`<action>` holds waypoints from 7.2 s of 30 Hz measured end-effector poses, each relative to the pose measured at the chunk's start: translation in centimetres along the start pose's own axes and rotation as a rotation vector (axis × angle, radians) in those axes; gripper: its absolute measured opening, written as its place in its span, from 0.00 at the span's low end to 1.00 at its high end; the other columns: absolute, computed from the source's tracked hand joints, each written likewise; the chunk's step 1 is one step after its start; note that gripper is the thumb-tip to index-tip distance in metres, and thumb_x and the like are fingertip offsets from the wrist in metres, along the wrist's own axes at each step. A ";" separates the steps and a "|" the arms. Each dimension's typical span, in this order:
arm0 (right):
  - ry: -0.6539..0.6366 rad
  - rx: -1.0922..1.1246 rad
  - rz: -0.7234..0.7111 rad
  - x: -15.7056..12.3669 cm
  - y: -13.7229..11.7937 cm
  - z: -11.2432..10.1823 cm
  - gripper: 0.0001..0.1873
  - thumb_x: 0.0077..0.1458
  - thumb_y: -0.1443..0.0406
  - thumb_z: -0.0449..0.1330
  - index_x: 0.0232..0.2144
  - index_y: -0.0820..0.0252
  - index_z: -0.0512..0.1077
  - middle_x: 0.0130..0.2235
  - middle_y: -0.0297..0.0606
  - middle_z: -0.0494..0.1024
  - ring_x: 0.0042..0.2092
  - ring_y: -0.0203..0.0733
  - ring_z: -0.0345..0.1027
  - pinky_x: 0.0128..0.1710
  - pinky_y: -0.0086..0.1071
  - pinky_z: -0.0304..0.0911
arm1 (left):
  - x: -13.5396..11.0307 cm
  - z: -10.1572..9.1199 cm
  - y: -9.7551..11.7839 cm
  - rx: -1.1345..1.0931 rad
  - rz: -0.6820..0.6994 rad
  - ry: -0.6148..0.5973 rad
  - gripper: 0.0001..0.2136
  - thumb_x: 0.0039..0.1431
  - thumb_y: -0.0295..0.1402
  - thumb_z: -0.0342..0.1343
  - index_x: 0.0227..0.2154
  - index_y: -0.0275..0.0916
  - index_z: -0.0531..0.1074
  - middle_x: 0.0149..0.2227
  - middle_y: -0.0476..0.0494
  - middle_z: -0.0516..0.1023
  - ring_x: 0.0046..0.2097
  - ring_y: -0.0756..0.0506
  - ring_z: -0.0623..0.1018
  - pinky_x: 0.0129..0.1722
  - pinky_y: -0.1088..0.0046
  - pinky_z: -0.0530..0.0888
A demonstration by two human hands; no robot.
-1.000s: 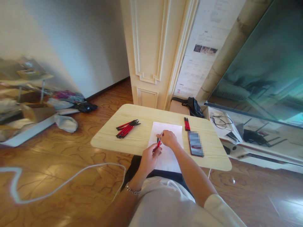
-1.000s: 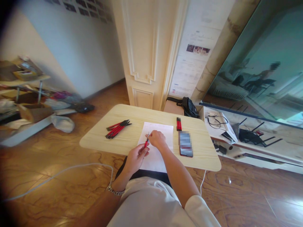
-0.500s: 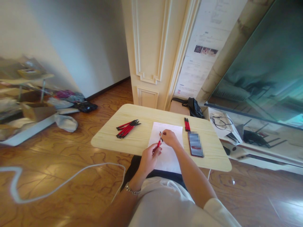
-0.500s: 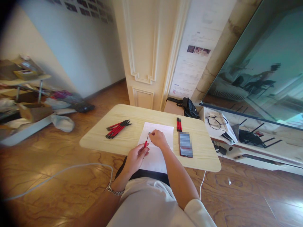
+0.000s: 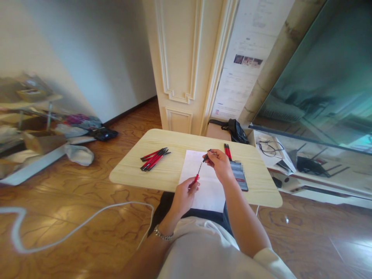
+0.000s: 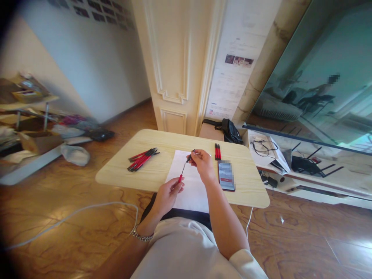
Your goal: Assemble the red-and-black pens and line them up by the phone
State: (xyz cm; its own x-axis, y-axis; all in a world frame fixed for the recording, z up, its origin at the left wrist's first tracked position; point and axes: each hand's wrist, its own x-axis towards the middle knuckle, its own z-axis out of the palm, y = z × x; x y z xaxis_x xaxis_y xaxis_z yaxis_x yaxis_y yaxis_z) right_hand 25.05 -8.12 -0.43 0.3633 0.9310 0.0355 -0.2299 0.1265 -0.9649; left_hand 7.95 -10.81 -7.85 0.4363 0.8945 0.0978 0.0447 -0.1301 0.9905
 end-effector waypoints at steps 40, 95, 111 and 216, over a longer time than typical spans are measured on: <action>-0.126 -0.205 -0.049 -1.2 0.7 0.4 0.16 0.45 0.55 0.63 0.32 0.60 0.69 0.30 0.39 0.78 0.26 0.35 0.67 0.26 0.30 0.60 | 0.0 -0.2 0.3 0.035 0.005 -0.002 0.18 0.59 0.42 0.51 0.47 0.37 0.72 0.35 0.41 0.78 0.34 0.46 0.78 0.36 0.70 0.75; -0.154 -0.150 -0.015 -4.3 4.0 0.3 0.12 0.49 0.57 0.61 0.31 0.60 0.71 0.29 0.38 0.76 0.30 0.37 0.68 0.30 0.31 0.62 | 0.2 -0.5 1.0 -0.419 -0.292 -0.130 0.15 0.48 0.40 0.61 0.34 0.32 0.74 0.26 0.45 0.74 0.24 0.50 0.73 0.25 0.74 0.69; 0.138 -0.212 -0.112 -4.8 6.2 1.6 0.14 0.46 0.55 0.63 0.28 0.59 0.66 0.23 0.29 0.67 0.24 0.33 0.59 0.25 0.29 0.55 | 0.5 -0.1 -0.1 -0.049 -0.055 0.143 0.10 0.43 0.36 0.65 0.25 0.37 0.71 0.22 0.51 0.74 0.24 0.52 0.71 0.26 0.77 0.65; -0.062 -0.035 0.123 -4.8 4.2 -0.4 0.13 0.45 0.56 0.64 0.29 0.59 0.76 0.29 0.39 0.78 0.31 0.37 0.67 0.30 0.31 0.54 | 0.3 0.3 0.2 -0.297 -0.289 -0.087 0.12 0.44 0.38 0.64 0.27 0.34 0.74 0.22 0.45 0.76 0.24 0.48 0.74 0.25 0.74 0.67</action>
State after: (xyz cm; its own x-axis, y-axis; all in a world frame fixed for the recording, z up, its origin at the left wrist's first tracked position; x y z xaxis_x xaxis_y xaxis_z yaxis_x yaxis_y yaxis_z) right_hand 22.73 -12.21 -4.79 0.2773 0.9583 -0.0689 -0.2378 -0.0010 -0.9713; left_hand 8.38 -10.68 -7.63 0.5188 0.8350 -0.1836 -0.0795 0.2610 0.9620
